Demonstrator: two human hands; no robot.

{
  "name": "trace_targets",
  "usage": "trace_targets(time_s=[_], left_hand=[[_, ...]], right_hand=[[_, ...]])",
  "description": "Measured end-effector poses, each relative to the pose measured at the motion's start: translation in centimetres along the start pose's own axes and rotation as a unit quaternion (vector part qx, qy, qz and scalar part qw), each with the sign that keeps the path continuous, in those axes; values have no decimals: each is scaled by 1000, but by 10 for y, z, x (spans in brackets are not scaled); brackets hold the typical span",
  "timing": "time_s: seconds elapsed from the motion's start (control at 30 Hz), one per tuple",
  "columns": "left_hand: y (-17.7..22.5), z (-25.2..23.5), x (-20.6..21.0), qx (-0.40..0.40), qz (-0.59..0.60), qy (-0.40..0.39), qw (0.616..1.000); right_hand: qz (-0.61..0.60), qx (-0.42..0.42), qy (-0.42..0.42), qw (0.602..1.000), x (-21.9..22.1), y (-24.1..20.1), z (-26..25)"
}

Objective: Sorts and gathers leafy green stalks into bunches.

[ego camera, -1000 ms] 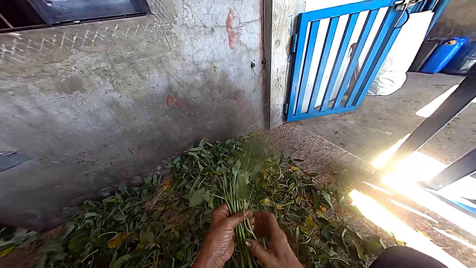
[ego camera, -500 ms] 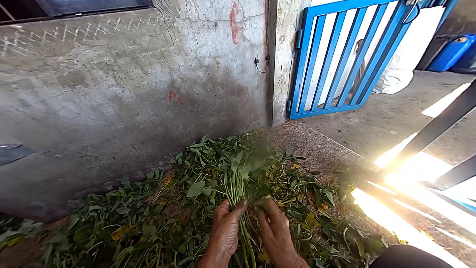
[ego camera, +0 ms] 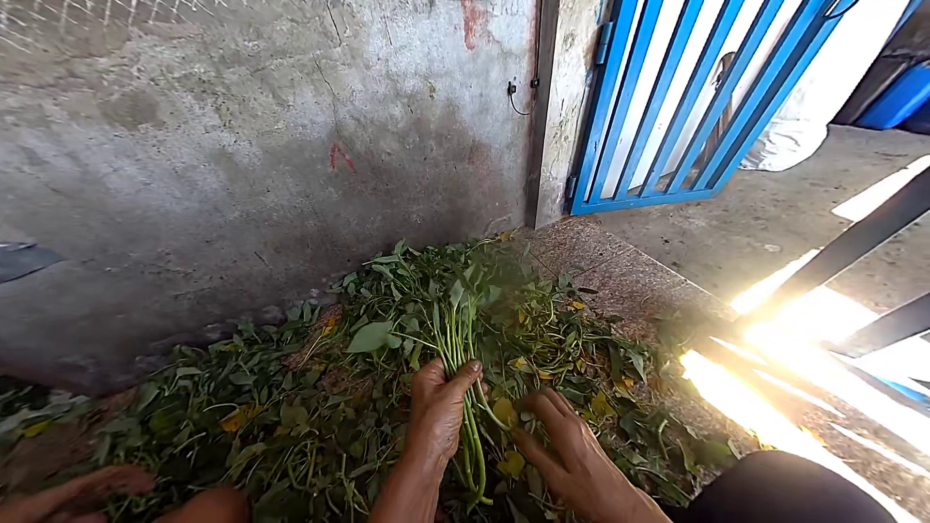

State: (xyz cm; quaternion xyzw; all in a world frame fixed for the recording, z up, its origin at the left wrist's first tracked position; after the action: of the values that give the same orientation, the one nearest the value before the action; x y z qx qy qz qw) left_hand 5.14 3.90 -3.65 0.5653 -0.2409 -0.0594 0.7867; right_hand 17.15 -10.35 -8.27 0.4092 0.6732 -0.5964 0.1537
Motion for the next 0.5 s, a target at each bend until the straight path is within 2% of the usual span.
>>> trace_targets(time_s=[0.03,0.1,0.13,0.2,0.3,0.4,0.43,0.47,0.5], left_hand=[[-5,1,3,2,-5,-12,1000],[-9,2,7,18,-17,-9,1000],[-6,2,6,35,-13,8,999],[7,-1,-5,75,7,80,994],[25,1,-24,113,59,169,977],[19,6,-23,128,82,189,970],[17,7,-22,134,82,188,969],[17,7,-22,143,83,189,968],[22,6,-25,151,83,192,966]], right_hand=[[-57,6,-1,998,1,-8,-10],[-144,54,-58,986,11,-18,-22],[-160,70,-73,982,18,-20,-22],[-143,37,-54,988,25,-21,-10],[-26,-51,27,998,26,-4,24],[163,-84,113,977,29,23,47],[207,-71,117,969,32,33,53],[244,-32,87,965,36,47,58],[273,42,-5,961,42,62,63]])
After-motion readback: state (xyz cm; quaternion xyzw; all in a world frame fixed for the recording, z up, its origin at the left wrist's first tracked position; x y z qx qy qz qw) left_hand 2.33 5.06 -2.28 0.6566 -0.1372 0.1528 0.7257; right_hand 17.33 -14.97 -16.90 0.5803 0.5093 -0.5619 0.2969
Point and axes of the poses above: each hand's wrist, its own z-axis away from the middle knuckle, its own x-axis out of the palm, y = z × x, the point moved 5 cm from there along -z, towards the middle knuckle, and after that the axes turned 6 degrees about z, right-handed, at the moved point
